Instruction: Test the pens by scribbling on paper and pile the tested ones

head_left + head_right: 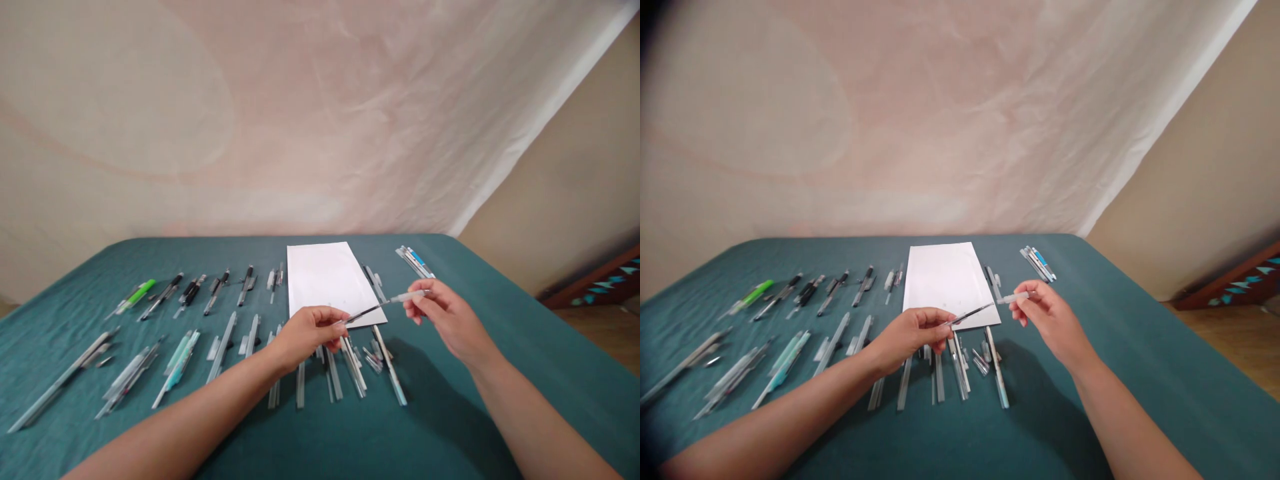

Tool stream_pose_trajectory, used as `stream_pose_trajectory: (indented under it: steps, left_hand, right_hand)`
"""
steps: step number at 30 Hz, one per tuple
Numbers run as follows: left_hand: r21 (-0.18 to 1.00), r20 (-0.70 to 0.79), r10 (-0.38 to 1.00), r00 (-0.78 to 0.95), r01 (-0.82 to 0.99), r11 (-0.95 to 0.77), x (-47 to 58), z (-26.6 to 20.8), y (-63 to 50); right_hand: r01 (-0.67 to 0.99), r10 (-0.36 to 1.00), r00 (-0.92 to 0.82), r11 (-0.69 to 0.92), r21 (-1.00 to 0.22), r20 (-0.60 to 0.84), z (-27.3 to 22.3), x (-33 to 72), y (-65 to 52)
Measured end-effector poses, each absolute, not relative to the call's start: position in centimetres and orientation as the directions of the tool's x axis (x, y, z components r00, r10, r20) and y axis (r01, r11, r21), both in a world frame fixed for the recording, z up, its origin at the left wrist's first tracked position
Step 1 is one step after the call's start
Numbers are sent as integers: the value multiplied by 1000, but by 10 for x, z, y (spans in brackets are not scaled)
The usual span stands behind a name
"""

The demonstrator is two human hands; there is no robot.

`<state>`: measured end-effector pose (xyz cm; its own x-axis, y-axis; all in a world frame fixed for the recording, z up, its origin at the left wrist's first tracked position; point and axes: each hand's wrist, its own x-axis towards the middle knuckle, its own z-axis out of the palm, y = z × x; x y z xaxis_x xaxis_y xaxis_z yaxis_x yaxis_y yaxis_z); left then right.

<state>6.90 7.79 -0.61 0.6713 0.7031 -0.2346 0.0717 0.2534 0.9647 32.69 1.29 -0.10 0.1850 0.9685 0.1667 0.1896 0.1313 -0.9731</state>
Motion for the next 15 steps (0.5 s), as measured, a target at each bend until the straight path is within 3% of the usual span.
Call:
stream_pose_trajectory:
  steps: [5,15]
  left_hand:
    - [963,-243,705,666,78,259,69,-5,77]
    - [966,-253,711,656,138,217,69,-3,76]
  right_hand:
    - [184,959,193,174,-967,209,-1,326,11]
    - [358,982,83,131,-924,171,3,321,5]
